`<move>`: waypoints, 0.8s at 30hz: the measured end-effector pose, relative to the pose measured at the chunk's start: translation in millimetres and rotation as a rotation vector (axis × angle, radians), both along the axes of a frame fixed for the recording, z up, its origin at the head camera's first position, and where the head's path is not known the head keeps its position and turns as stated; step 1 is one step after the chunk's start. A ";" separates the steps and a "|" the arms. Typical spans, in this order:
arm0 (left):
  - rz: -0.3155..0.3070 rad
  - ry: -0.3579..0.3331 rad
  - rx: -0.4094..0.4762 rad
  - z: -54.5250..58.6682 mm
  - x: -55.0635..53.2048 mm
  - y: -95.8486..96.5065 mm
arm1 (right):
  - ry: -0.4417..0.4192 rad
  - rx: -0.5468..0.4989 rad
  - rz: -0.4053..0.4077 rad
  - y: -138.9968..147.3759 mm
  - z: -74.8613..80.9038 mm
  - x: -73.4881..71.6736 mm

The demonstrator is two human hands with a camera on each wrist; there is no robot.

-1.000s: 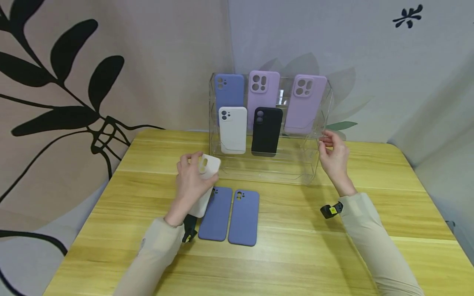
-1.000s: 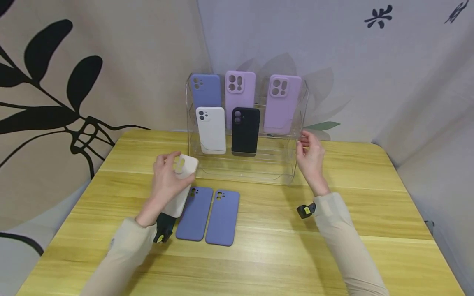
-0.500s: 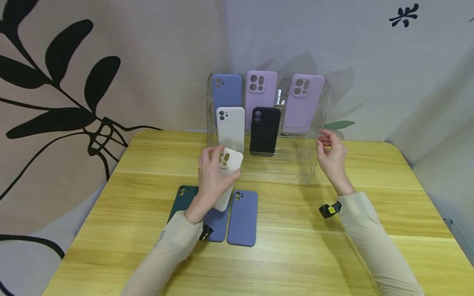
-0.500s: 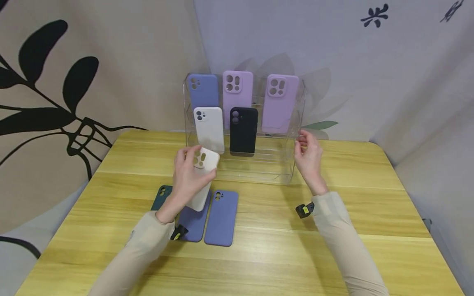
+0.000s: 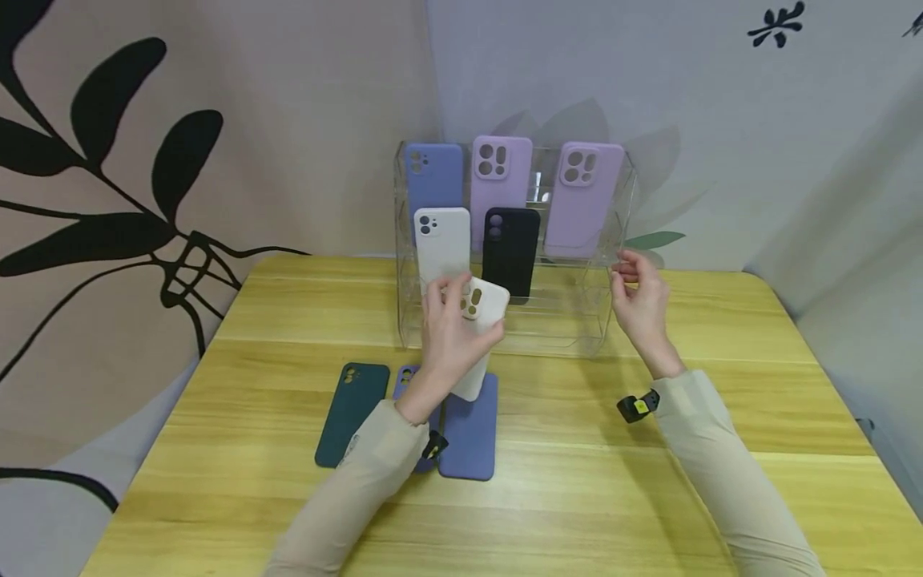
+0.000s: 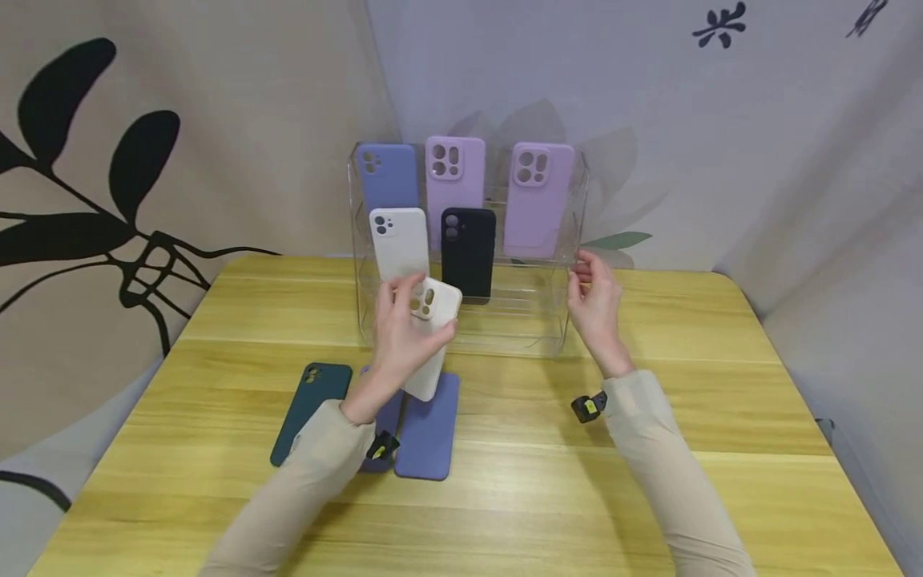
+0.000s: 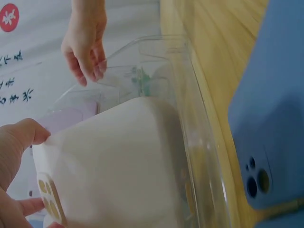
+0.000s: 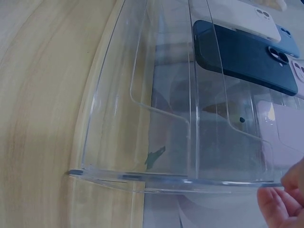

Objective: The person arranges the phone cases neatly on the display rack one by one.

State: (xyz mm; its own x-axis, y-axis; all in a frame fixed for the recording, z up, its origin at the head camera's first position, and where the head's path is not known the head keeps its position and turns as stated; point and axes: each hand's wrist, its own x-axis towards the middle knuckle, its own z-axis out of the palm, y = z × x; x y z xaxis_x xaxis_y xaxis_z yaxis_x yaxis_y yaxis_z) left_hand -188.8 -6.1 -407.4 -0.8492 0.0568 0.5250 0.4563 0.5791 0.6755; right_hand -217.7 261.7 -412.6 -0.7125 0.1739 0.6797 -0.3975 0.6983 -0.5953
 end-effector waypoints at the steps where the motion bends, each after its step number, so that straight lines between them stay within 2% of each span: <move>1: -0.003 -0.001 0.003 -0.1 -0.6 2.9 | -0.002 -0.003 0.001 0.1 0.2 0.1; 8: -0.035 0.011 0.003 5.1 -4.5 26.3 | -0.005 -0.005 -0.006 1.3 1.3 1.0; 16: -0.075 0.033 0.002 24.4 -11.4 58.1 | -0.001 -0.004 -0.004 2.2 0.4 -0.2; 20: -0.091 0.067 0.035 34.7 -14.2 72.0 | 0.004 -0.008 0.001 1.1 0.1 -1.0; 24: -0.079 0.114 0.082 44.9 -18.7 85.0 | -0.001 -0.012 0.004 0.0 0.5 -1.0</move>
State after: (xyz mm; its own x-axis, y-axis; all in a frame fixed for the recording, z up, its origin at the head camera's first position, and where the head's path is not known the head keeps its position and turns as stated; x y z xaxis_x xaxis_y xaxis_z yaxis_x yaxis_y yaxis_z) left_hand -207.5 78.9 -362.4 -0.7784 0.0746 0.6233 0.5749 0.4833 0.6602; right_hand -218.7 261.7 -412.0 -0.7137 0.1793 0.6771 -0.3996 0.6897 -0.6038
